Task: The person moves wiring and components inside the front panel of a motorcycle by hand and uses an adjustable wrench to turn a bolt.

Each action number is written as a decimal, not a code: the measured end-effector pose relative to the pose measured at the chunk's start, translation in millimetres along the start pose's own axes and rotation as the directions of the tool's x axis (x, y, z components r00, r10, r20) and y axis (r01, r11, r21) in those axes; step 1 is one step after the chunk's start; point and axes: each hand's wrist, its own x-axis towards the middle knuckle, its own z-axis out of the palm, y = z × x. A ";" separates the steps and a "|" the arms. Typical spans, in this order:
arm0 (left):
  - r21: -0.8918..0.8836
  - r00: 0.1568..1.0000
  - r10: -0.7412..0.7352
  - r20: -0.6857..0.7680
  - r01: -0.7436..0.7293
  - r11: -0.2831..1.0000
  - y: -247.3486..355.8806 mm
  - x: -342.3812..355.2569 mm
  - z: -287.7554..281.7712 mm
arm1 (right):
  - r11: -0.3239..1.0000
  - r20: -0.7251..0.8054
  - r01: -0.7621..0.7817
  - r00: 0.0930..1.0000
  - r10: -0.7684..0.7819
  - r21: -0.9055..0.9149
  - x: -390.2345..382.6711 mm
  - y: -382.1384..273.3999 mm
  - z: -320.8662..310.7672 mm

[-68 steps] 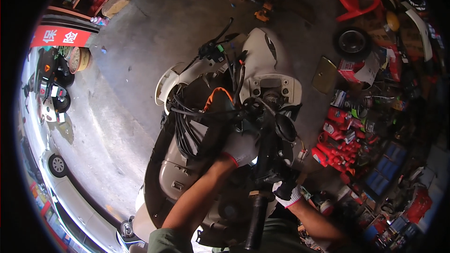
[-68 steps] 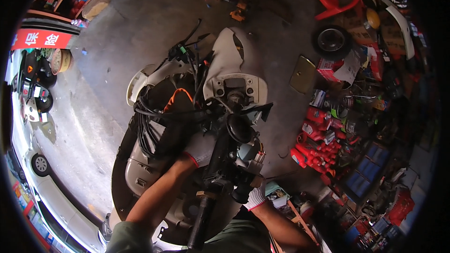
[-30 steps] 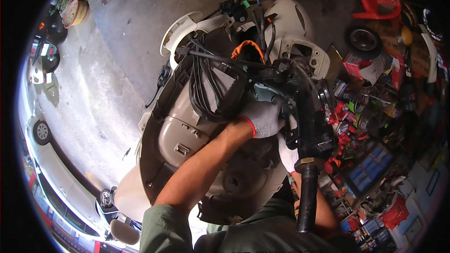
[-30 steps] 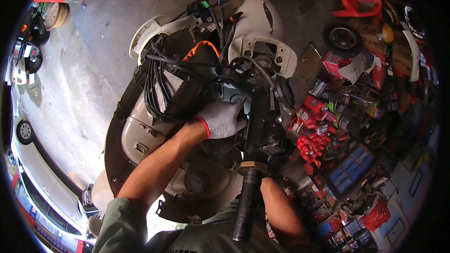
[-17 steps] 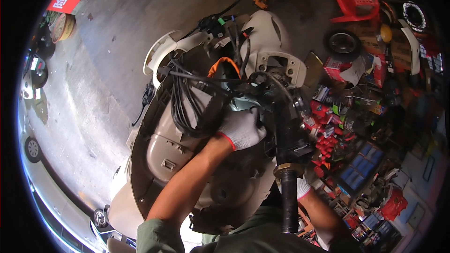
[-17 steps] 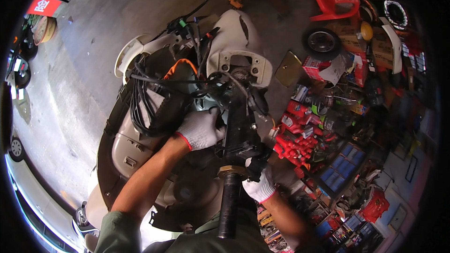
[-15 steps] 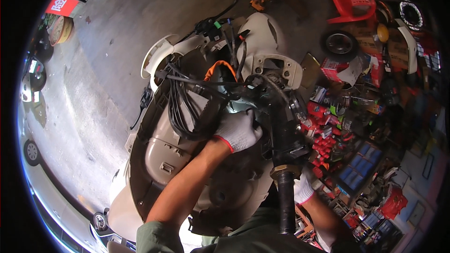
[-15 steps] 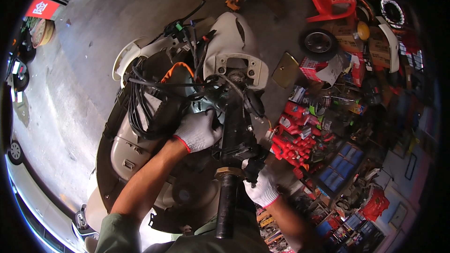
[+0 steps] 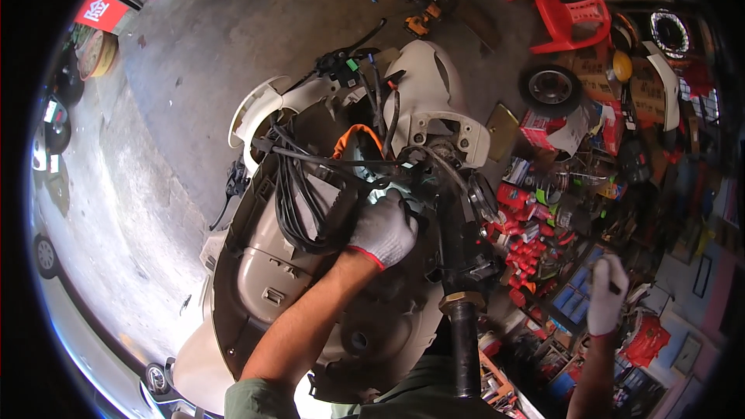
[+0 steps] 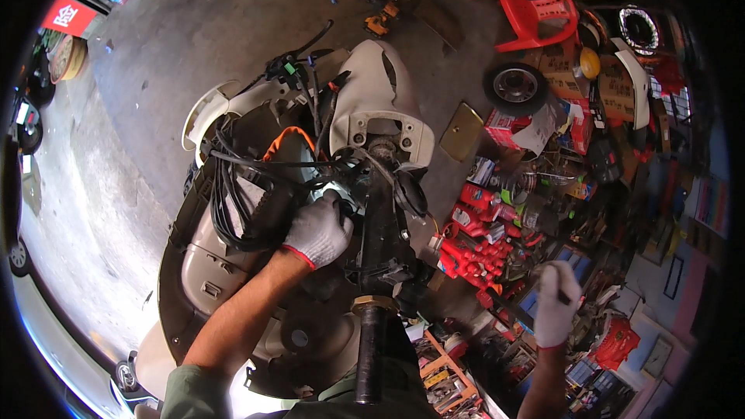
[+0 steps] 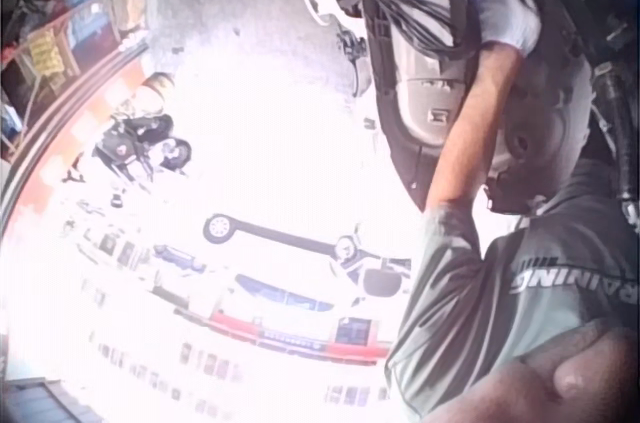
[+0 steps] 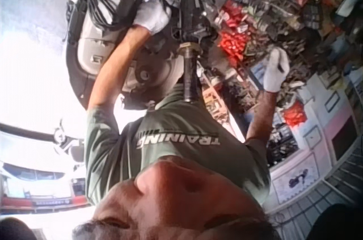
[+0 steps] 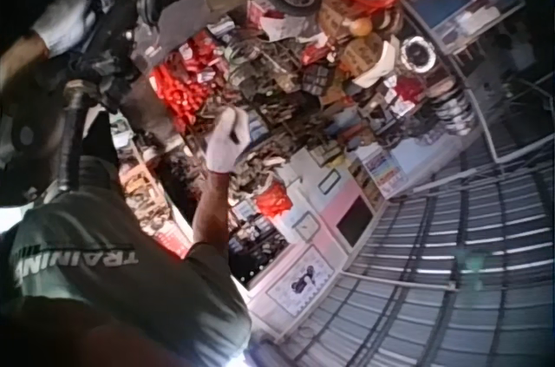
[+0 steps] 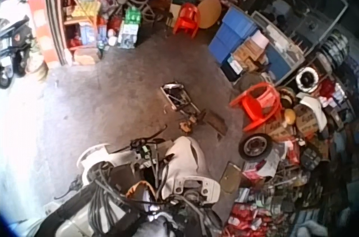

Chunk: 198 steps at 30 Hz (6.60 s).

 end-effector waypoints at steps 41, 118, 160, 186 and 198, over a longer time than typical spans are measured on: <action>-0.107 0.992 -0.031 0.121 0.044 0.993 0.7 2.1 -5.1 | 0.571 0.592 0.675 0.241 -0.769 0.467 72.5 -316.0 16.7; 0.010 0.995 0.069 0.070 -0.070 0.998 -8.5 0.6 2.7 | 0.185 0.925 0.983 0.053 -0.375 0.018 132.3 -238.0 386.3; -0.096 0.990 0.041 0.137 -0.028 0.995 -2.8 4.0 -2.9 | 0.446 0.972 0.865 -0.222 -0.070 0.230 153.5 -202.9 411.2; -0.077 0.978 0.031 0.204 -0.015 0.997 2.4 5.3 -11.8 | 0.549 0.996 0.831 -0.067 -0.050 0.084 163.1 -183.0 436.6; -0.070 0.978 0.047 0.204 -0.033 0.997 -2.0 5.1 -9.5 | 0.027 0.333 0.803 -0.216 -0.918 0.595 143.8 -177.3 512.4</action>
